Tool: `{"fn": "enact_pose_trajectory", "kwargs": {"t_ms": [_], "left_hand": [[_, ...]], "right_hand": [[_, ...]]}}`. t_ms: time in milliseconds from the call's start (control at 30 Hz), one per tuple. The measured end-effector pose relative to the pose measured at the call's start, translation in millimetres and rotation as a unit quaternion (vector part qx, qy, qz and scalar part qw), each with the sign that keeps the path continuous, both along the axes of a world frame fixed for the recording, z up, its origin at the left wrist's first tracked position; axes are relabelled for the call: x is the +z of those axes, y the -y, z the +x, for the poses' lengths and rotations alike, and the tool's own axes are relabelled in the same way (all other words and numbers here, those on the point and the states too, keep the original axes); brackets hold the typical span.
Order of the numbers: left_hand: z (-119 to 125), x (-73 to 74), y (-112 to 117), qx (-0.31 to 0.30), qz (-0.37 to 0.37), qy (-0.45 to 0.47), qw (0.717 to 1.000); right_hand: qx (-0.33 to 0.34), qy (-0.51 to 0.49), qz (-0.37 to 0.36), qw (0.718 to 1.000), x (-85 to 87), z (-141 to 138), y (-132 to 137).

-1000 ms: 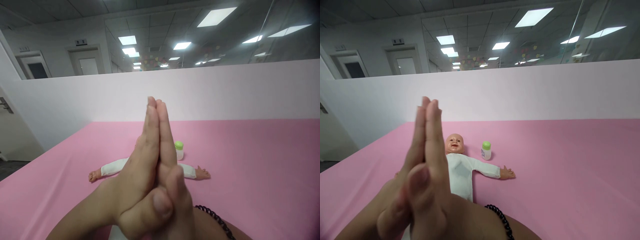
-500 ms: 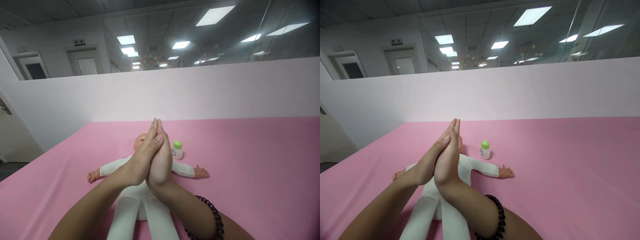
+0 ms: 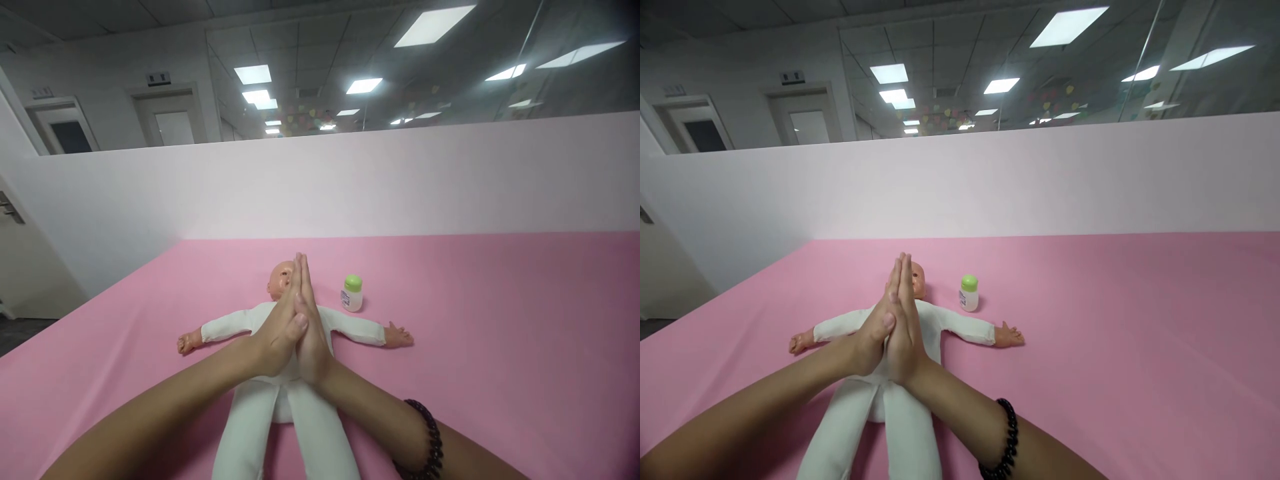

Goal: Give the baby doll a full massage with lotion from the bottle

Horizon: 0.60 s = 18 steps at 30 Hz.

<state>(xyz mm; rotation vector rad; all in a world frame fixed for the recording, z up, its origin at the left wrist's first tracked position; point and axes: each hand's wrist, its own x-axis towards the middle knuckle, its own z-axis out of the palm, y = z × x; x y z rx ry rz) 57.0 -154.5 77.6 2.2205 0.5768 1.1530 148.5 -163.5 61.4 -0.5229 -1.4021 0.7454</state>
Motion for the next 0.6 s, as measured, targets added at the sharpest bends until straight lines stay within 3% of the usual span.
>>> {"fn": "enact_pose_trajectory", "kwargs": {"t_ms": [33,167,433,600], "left_hand": [[-5,-10.4,-5,-0.018,0.029,-0.014,0.999],[-28,-37.1,-14,-0.014,-0.006,-0.122,0.992],[-55,-45.7,2,0.054,-0.095,-0.266,0.958],[-59,-51.1,1,0.066,-0.064,-0.307,0.947]], "right_hand": [[0.013,0.016,-0.027,0.999,-7.5,5,1],[0.052,0.133,-0.146,0.979,-27.5,24,4],[0.064,0.354,-0.190,0.914,-32.3,43,5],[0.063,0.444,-0.200,0.871,-30.2,50,7]]}}
